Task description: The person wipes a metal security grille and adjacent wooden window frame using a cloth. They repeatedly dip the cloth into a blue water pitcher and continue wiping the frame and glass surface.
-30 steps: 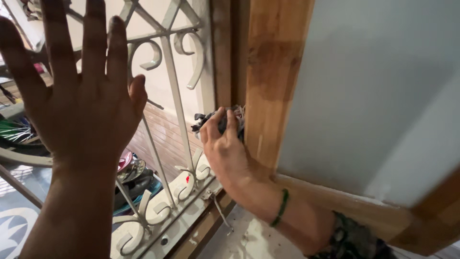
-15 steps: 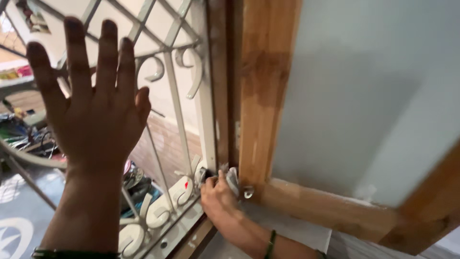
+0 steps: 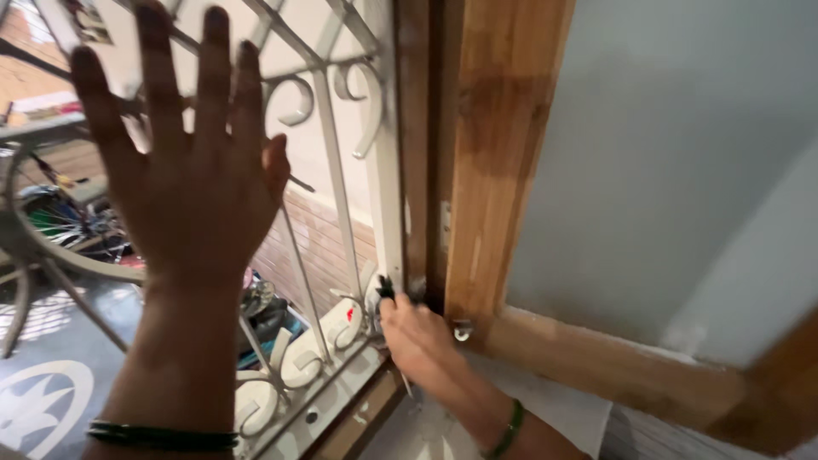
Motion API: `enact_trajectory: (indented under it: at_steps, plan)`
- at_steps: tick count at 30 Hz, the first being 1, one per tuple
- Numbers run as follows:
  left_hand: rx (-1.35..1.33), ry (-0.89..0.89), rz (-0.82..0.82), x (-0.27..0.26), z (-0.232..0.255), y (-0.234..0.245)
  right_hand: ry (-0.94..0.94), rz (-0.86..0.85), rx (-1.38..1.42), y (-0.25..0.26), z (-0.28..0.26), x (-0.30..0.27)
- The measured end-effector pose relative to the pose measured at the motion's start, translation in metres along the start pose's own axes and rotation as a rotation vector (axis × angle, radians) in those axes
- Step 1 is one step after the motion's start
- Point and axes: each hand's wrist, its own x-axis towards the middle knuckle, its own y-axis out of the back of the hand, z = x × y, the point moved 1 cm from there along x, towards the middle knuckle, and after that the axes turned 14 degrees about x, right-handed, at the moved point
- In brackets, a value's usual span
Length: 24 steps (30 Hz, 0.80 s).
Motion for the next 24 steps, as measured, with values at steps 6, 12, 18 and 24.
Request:
enact_trajectory:
  at_steps: [6, 12, 18, 24]
  plan:
    - [-0.004, 0.013, -0.053, 0.016, 0.001, 0.019, -0.27, 0.264, 0.296, 0.138, -0.077, -0.003]
    - [0.001, 0.026, -0.099, 0.032, 0.0, 0.03, 0.585, 0.805, 0.548, 0.197, -0.099, 0.081]
    - [0.011, 0.047, -0.093, 0.033, 0.0, 0.032, 0.325, 0.7, 0.187, 0.095, -0.058, 0.107]
    - [-0.016, 0.059, -0.093, 0.041, -0.001, 0.04, 0.28, 0.577, 0.311, 0.097, -0.062, 0.063]
